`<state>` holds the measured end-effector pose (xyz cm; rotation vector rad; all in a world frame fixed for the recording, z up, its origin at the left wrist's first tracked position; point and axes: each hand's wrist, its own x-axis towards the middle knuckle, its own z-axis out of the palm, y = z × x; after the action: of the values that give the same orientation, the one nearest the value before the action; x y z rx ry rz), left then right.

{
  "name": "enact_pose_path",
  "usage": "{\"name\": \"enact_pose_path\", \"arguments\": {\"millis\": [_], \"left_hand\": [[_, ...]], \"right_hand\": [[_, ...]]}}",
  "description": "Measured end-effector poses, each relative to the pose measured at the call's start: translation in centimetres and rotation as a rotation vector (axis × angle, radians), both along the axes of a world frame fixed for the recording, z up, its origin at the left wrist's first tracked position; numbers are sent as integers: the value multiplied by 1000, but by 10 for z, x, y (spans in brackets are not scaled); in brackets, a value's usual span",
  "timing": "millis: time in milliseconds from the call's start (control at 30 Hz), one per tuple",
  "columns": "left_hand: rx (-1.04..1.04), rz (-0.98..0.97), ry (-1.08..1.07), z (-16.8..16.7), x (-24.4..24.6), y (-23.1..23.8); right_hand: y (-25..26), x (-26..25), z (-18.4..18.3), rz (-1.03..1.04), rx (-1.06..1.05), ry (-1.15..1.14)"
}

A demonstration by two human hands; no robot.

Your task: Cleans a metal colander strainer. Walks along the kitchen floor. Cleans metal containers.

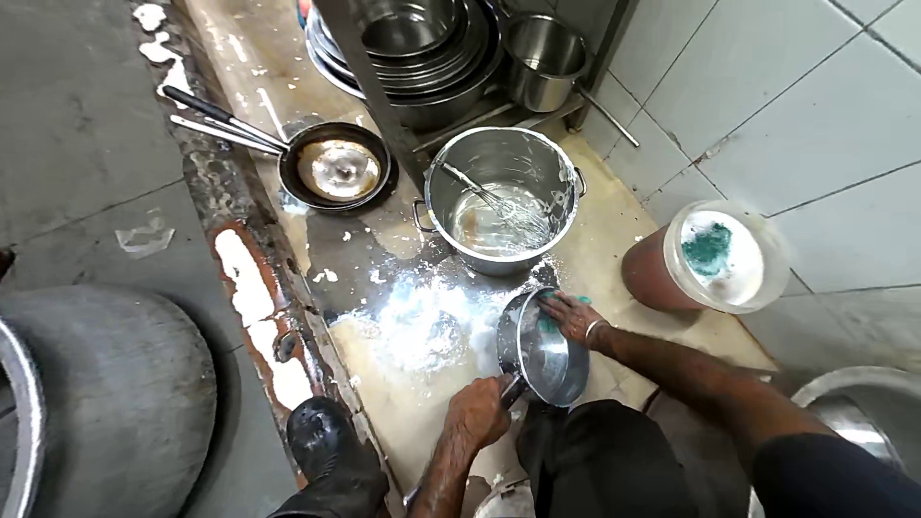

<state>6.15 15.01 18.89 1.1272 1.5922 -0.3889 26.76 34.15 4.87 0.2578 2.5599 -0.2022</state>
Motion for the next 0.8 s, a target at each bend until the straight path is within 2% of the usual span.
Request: {"name": "enact_pose_path", "arguments": {"millis": [67,167,267,367,433,500,567,633,800], "left_hand": [[35,36,-15,-5,-12,-3],[57,66,3,-4,-19,0],[62,104,4,-4,-20,0],[47,222,-44,-10,-21,-9],[43,281,-58,-13,-17,-13],[34,303,-80,-16,-10,-20],[23,316,-95,-17,-5,-22],[23,339,-119,-20,-3,-27],[62,393,-201,-30,-13,-34]], "right_hand": [[9,-17,2,27,66,135],[20,-31,-1,-14,60,132],[4,-29,-9,-176,-9,-40],[-34,-31,11,-294,-107,-327],[-52,-34,33,-373,-243,-492],[-59,-29,44,-384,-487,-548],[-63,-22,45,-431,-808,-419],[-71,-19,51,-537,-1032,-265],[-72,-25,55,-838,-1332,-32]]}}
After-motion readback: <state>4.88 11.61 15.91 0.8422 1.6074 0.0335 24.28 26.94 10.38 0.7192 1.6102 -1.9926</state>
